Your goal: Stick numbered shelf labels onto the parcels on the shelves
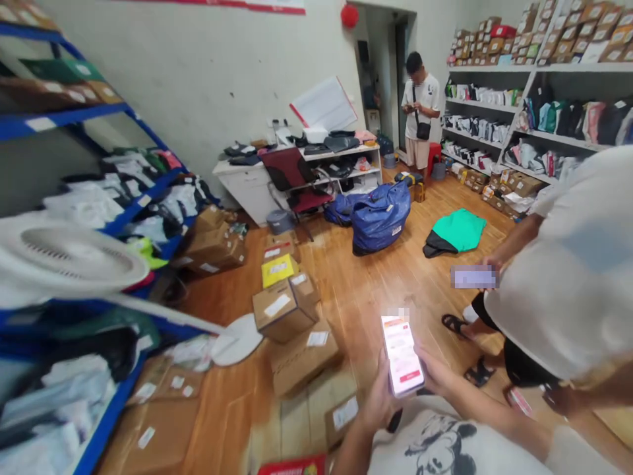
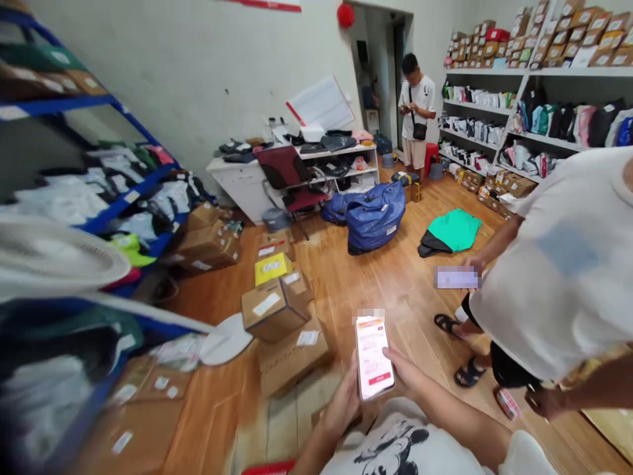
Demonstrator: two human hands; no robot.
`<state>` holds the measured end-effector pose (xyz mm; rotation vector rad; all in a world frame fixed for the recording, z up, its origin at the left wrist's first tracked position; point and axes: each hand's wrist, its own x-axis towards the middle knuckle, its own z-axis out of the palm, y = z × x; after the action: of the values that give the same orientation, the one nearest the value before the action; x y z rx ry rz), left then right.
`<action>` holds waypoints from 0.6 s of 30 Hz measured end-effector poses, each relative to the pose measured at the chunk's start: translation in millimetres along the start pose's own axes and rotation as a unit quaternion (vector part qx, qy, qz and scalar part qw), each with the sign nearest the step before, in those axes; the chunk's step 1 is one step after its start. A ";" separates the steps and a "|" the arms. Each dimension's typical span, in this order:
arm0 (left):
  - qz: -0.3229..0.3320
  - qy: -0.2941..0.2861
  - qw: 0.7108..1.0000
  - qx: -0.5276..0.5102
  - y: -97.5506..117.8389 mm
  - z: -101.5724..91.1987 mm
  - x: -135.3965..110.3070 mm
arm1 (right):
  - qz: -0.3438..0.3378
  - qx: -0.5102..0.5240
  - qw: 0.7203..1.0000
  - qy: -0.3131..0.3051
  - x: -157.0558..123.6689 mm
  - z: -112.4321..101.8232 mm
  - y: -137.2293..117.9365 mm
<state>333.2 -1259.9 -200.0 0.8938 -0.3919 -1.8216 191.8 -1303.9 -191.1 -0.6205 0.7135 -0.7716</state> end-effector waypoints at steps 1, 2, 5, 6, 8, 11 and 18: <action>0.011 0.031 0.999 0.010 11.1 -3.0 22.7 | 0.024 0.022 0.999 0.000 26.5 -3.9 -12.0; 0.029 0.066 0.997 0.020 23.3 -7.2 44.1 | 0.046 0.038 0.998 -0.003 52.4 -7.1 -25.1; 0.071 0.200 0.976 0.046 65.8 -28.7 98.0 | 0.075 0.062 0.995 0.001 126.5 -12.4 -71.9; 0.078 0.238 0.967 0.048 80.8 -39.6 112.5 | 0.067 0.060 0.996 0.010 151.1 -13.3 -89.8; 0.083 0.297 0.951 0.036 110.4 -66.9 137.8 | 0.032 0.038 0.998 0.033 202.7 -15.4 -127.1; 0.054 0.362 0.930 0.022 156.2 -114.1 179.9 | -0.025 -0.006 0.998 0.055 284.5 -23.1 -181.1; -0.011 0.381 0.902 0.204 327.6 -134.2 392.6 | -0.108 0.052 0.980 0.158 449.4 -51.9 -277.5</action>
<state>567.1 -1732.3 -240.0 1.8132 -0.2543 -1.2767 272.3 -1828.2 -174.5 -0.4893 0.8979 -1.1173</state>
